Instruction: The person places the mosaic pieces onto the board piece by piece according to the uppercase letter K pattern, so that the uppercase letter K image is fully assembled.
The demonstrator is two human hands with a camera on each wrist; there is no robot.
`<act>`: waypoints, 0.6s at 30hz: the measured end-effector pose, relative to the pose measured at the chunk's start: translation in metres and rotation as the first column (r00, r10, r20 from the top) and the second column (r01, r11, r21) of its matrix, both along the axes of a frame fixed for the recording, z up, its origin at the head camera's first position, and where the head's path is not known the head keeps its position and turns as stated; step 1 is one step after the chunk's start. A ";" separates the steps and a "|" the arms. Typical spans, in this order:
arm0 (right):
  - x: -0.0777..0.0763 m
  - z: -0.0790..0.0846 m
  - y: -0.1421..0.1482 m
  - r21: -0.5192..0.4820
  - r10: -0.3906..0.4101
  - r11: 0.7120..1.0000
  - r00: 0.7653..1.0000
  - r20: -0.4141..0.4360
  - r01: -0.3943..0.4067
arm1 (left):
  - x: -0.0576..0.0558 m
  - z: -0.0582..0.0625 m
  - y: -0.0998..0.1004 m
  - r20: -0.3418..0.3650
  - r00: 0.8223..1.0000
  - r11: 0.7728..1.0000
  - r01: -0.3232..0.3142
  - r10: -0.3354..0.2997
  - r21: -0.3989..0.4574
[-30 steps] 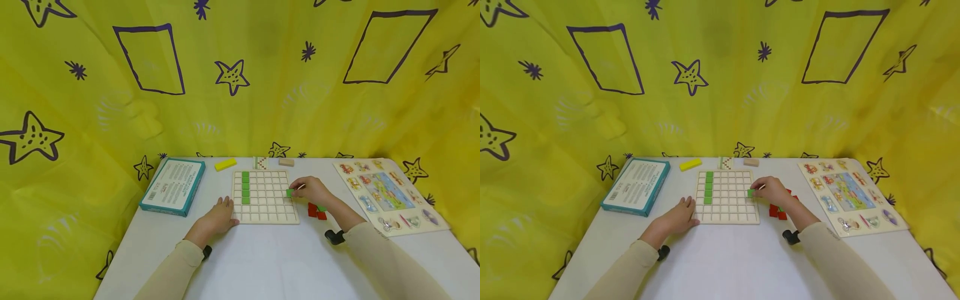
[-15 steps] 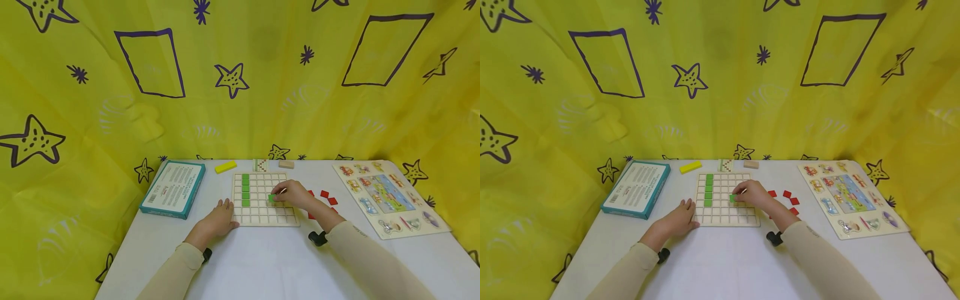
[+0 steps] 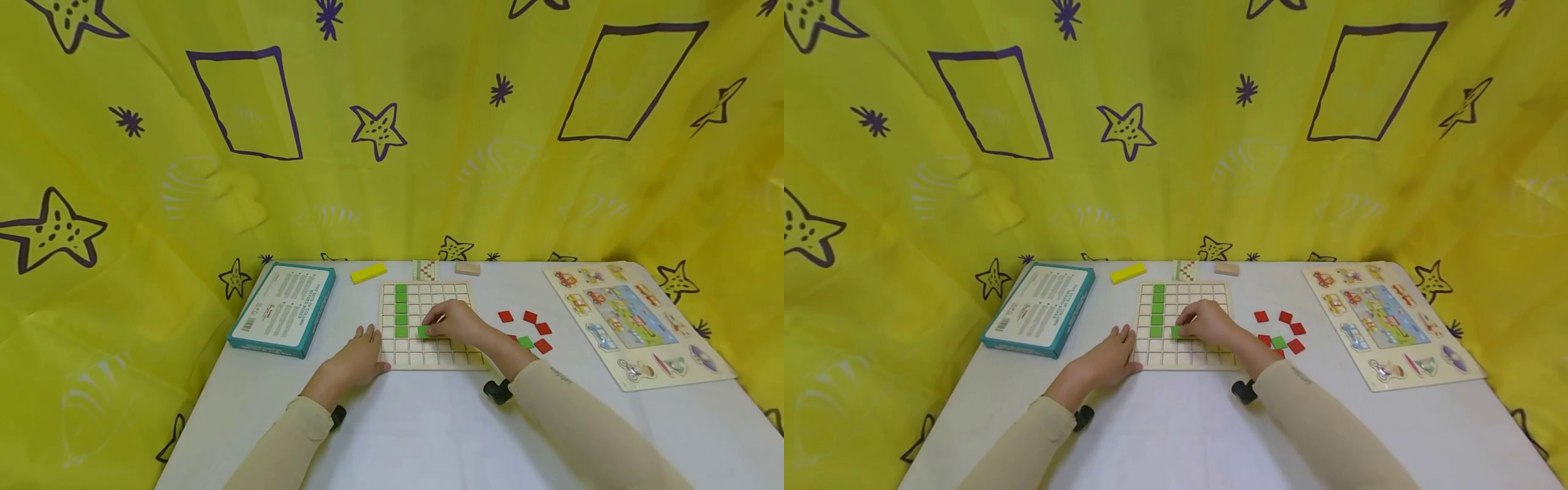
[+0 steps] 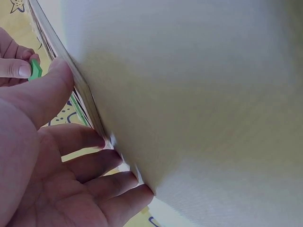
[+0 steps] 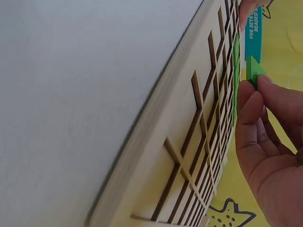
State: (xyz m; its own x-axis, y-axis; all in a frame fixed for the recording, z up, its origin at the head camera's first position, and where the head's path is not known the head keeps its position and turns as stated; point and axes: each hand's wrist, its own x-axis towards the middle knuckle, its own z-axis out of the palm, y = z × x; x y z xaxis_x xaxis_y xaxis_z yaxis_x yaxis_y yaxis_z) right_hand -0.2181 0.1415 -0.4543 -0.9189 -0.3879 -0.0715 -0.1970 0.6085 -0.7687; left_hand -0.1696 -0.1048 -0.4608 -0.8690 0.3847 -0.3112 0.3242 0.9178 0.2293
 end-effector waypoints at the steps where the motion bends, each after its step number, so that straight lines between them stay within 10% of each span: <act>1: 0.000 0.000 -0.002 0.001 0.003 1.000 1.000 -0.004 -0.003 | 0.000 0.000 0.000 -0.002 1.000 1.000 0.001 -0.001 -0.001; 18: 0.005 -0.001 -0.033 -0.014 0.070 0.997 0.997 0.016 -0.070 | 0.000 0.000 -0.002 -0.005 1.000 1.000 0.016 -0.016 0.010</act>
State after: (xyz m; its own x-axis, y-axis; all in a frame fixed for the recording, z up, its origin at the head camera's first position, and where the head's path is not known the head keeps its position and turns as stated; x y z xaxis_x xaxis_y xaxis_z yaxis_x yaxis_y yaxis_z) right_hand -0.2131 0.1081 -0.4554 -0.8882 -0.4523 -0.0809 -0.2258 0.5831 -0.7804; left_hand -0.1700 -0.1065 -0.4608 -0.8640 0.4021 -0.3029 0.3404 0.9100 0.2369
